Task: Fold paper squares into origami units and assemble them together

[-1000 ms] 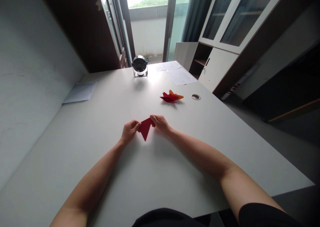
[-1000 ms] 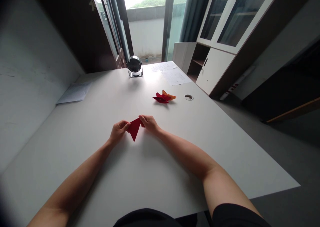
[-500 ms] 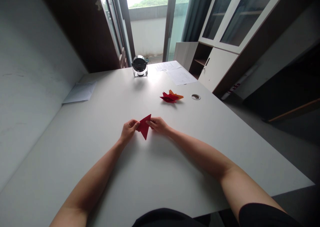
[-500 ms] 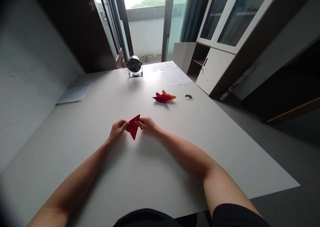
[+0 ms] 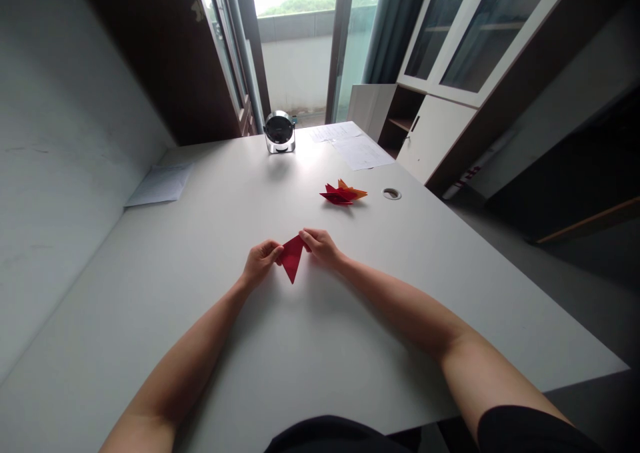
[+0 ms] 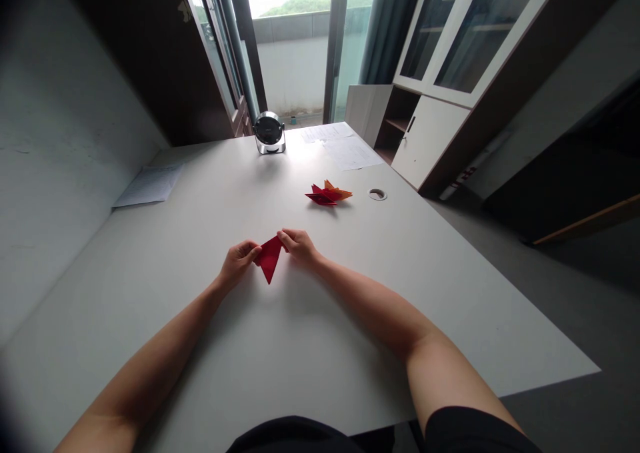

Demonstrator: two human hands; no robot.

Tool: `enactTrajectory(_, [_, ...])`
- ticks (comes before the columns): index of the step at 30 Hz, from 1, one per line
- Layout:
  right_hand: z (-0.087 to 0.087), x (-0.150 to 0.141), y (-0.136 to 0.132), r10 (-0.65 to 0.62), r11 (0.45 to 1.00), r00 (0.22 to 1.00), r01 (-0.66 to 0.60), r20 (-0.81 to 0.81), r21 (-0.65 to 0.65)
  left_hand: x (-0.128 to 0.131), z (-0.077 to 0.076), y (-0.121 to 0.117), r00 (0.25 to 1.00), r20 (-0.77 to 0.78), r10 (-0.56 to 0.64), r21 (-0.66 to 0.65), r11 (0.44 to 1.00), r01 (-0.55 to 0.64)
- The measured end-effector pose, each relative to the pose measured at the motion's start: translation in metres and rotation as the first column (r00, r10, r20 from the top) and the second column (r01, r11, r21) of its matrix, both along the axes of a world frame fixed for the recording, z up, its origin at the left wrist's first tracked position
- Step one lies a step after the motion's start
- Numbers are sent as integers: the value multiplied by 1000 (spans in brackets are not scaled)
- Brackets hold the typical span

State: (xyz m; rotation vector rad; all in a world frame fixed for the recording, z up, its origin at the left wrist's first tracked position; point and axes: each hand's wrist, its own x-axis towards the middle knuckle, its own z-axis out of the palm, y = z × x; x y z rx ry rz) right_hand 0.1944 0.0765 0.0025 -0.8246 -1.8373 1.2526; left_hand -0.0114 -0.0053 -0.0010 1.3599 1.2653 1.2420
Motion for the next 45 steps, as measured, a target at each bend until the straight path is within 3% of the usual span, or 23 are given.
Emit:
enactTrajectory(5, [2,0,0,-10,999,999,9,-30,-50,-1,-2,0,1000,-14,2,7,1000,-2])
enactTrajectory(11, [5,0,-1,151,978,976,-171,-160,-117,-2,-4,5,994,56,94,-4,996,-94])
enactTrajectory(15, [13,3,-5,264,948,951,-287,-159,-141,-1,-2,6,985,129,117,-21,993,-115])
enactTrajectory(22, [21,4,-11,326,916,934,-351,-149,-195,-1,-1,5,980,162,112,-26,994,-109])
enactTrajectory(28, [10,-2,-7,299,923,933,-337,-201,-189,-3,-1,7,973,223,69,-31,998,-63])
enactTrajectory(34, [-3,-10,-7,220,955,962,-246,-163,-164,2,1,4,994,104,39,5,999,-40])
enactTrajectory(38, [-11,-12,-4,121,989,983,-132,-136,-72,5,3,2,996,81,25,6,1000,-26])
enactTrajectory(42, [-14,-11,-1,-4,998,1000,5,-11,64,6,0,1,998,48,27,36,999,-29])
enactTrajectory(45, [-13,-10,-2,-28,994,999,24,37,108,6,-2,0,1000,11,25,57,998,-25])
